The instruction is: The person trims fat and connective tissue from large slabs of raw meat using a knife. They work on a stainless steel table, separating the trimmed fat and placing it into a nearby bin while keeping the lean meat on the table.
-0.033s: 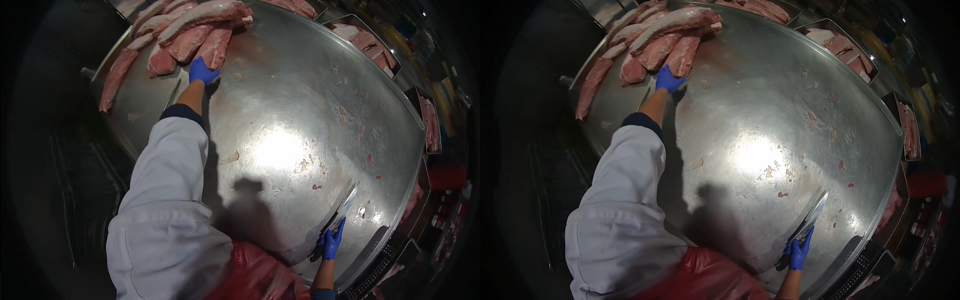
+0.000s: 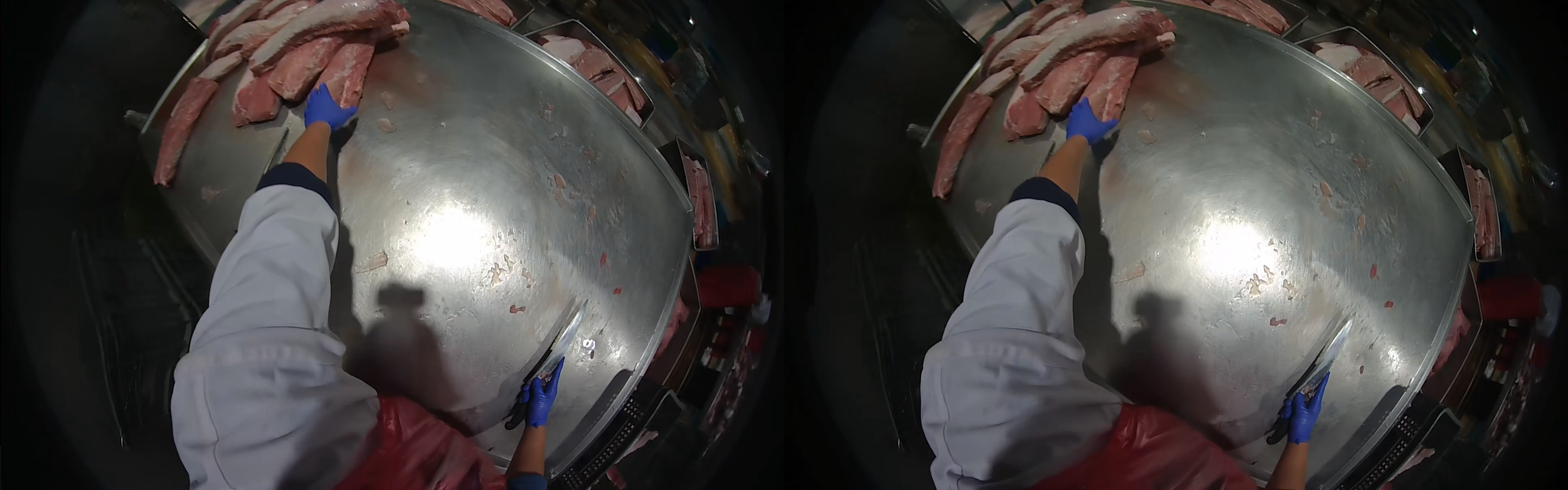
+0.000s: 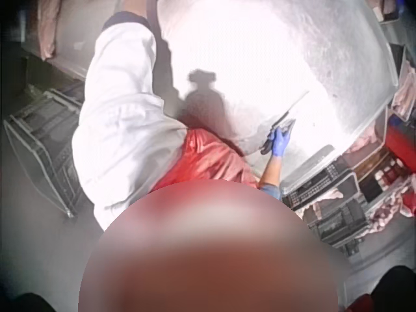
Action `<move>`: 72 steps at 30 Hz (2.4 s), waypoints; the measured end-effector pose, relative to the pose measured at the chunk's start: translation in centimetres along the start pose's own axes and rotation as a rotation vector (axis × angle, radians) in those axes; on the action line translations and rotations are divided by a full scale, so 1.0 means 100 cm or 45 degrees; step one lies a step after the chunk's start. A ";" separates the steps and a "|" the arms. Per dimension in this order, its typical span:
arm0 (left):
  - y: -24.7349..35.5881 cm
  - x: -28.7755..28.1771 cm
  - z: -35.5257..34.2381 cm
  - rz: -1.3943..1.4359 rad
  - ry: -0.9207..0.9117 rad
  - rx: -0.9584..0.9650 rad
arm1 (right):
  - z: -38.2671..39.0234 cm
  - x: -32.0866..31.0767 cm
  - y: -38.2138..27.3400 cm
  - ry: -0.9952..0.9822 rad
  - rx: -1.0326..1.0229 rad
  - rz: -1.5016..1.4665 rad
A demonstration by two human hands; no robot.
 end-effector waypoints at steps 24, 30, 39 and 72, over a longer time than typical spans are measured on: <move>-0.007 0.072 -0.094 0.408 -0.360 -0.397 | 0.002 0.003 -0.001 0.233 0.003 -0.052; 0.011 0.074 -0.068 0.386 -0.143 -0.277 | 0.001 0.006 0.001 0.188 -0.002 -0.038; 0.101 -0.050 -0.126 -0.067 0.223 0.478 | -0.002 -0.007 0.010 0.233 0.005 0.014; 0.106 -0.064 -0.179 -0.690 0.011 0.967 | 0.001 -0.039 0.050 0.334 0.079 0.023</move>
Point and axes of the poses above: each hand's wrist, its own z-axis away from the middle knuckle, its own x-axis out of the palm, y = z × x, the point moved 8 cm from there along -z, towards the middle knuckle, and after that the axes turned 3 degrees about z, right-handed, at the moved point
